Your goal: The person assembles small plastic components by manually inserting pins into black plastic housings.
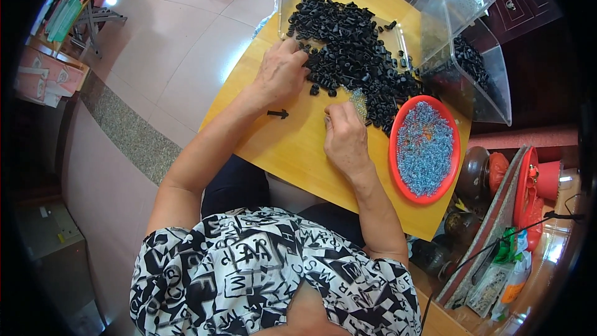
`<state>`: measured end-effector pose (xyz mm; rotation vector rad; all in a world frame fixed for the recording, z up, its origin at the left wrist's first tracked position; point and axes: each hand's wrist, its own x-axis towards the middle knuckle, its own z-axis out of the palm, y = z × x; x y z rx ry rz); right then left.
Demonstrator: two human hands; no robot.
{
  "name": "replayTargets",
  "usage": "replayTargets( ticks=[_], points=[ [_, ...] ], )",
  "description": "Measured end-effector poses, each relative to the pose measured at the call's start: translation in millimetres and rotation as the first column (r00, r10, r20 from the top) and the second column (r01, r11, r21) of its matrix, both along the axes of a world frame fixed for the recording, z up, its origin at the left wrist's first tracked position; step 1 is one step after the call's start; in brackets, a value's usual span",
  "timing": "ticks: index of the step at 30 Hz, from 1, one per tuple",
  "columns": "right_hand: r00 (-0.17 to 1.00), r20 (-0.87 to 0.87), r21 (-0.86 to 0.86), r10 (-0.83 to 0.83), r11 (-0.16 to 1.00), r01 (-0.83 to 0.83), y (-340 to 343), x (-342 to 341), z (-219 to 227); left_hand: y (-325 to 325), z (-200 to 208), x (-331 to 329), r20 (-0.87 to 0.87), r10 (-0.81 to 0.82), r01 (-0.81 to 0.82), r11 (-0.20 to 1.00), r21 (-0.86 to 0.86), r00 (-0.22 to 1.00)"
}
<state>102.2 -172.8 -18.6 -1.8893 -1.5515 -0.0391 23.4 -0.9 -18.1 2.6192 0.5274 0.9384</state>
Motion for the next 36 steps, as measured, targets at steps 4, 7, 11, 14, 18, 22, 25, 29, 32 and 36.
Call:
replayTargets(
  ticks=[4,7,11,14,18,22,25,29,32,36],
  points=[
    [0.999,-0.053,0.038,0.006,0.999,-0.004,1,0,-1,2,-9,1,0.023,-0.055,0.057,0.995,-0.076,0.998],
    [0.996,-0.084,0.053,0.007,0.999,-0.002,1,-1,-1,1,-9,1,0.017,-0.059,0.060,0.991,-0.123,0.998],
    [0.998,-0.068,0.011,0.002,1.000,-0.001,0,0,0,0,-7,0,0.129,-0.116,0.125,0.990,-0.064,0.985],
    [0.999,-0.037,-0.003,0.005,1.000,-0.005,0,-1,1,-1,0,-1,0.027,-0.196,0.197,0.980,-0.008,0.980],
    [1.000,-0.016,-0.005,0.025,1.000,-0.025,0,-1,1,0,3,2,-0.146,-0.178,0.180,0.984,-0.001,0.973],
    [1.000,-0.006,0.018,0.020,1.000,-0.019,-1,-1,1,2,3,8,-0.251,-0.168,0.192,0.979,0.074,0.953],
    [1.000,-0.008,0.023,0.008,1.000,-0.008,-1,0,-1,3,7,9,-0.205,-0.189,0.217,0.968,0.123,0.960],
    [1.000,0.017,0.033,0.002,0.999,-0.002,-5,1,1,-7,32,16,0.018,-0.242,0.159,0.580,-0.799,0.970],
    [0.998,0.056,0.018,-0.002,1.000,0.001,-7,2,0,-10,42,25,0.426,-0.296,0.369,-0.230,-0.901,0.855],
    [0.999,0.034,-0.141,-0.003,0.990,0.008,-2,-1,-2,-37,62,45,0.118,-0.538,0.082,-0.090,-0.993,0.834]
  ],
)
